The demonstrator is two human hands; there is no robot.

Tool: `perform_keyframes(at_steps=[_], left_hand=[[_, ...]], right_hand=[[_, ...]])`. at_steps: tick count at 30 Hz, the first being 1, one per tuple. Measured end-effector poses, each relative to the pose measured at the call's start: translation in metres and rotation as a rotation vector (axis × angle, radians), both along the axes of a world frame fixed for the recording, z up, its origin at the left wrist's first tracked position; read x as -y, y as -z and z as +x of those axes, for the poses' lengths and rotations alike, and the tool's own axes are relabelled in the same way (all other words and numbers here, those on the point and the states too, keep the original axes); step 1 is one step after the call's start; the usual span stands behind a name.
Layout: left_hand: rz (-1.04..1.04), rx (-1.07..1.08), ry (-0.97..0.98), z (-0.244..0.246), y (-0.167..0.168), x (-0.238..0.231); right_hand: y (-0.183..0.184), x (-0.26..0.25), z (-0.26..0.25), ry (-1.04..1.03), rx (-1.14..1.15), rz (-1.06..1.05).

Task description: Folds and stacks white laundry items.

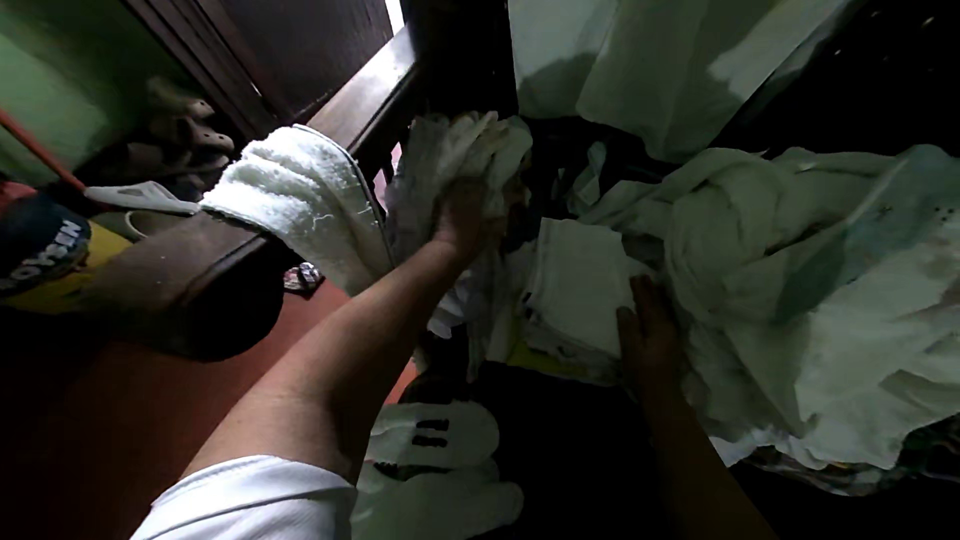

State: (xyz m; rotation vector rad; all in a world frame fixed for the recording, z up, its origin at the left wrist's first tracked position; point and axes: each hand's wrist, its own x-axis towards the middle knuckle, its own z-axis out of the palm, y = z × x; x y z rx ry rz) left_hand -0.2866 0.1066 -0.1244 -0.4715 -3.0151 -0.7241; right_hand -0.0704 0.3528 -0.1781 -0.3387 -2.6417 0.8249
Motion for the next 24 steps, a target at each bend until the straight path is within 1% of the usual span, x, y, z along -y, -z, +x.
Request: perform_keyframes(at_steps=[2,4,7,9,10,11,13,15,17,19,24], left_hand=[[-0.001,-0.001,-0.119,-0.013,0.016,0.017],[-0.009,-0.010,-0.133,-0.013,0.017,0.025],[-0.017,0.006,-0.143,-0.011,0.015,0.024],[0.041,0.024,-0.186,-0.005,0.004,0.022],[0.113,0.036,-0.210,-0.003,0.000,0.022],[0.228,0.046,-0.235,-0.002,-0.004,0.023],[0.542,0.031,-0.246,-0.003,-0.012,0.024],[0.820,-0.014,-0.183,0.003,-0.024,0.023],[1.010,-0.028,-0.090,0.016,-0.039,0.022],[1.163,0.024,-0.038,0.036,-0.058,0.020],[1.325,0.247,-0.060,0.104,-0.107,0.031]], right_hand=[[0.003,-0.002,0.000,0.002,-0.017,-0.013],[0.006,-0.002,0.001,0.003,-0.046,-0.007],[0.007,-0.002,0.001,-0.019,-0.068,0.003],[0.007,-0.003,0.001,-0.019,-0.096,-0.001],[0.007,-0.004,0.000,-0.017,-0.086,-0.010],[0.006,-0.003,0.000,-0.011,-0.068,-0.019],[0.004,-0.002,0.000,0.001,-0.050,-0.031],[0.003,-0.001,0.000,-0.011,-0.062,-0.026],[0.003,-0.002,0.000,-0.020,-0.070,-0.010],[0.003,-0.004,-0.001,-0.025,-0.061,0.015],[-0.008,-0.001,0.001,-0.034,-0.032,0.055]])
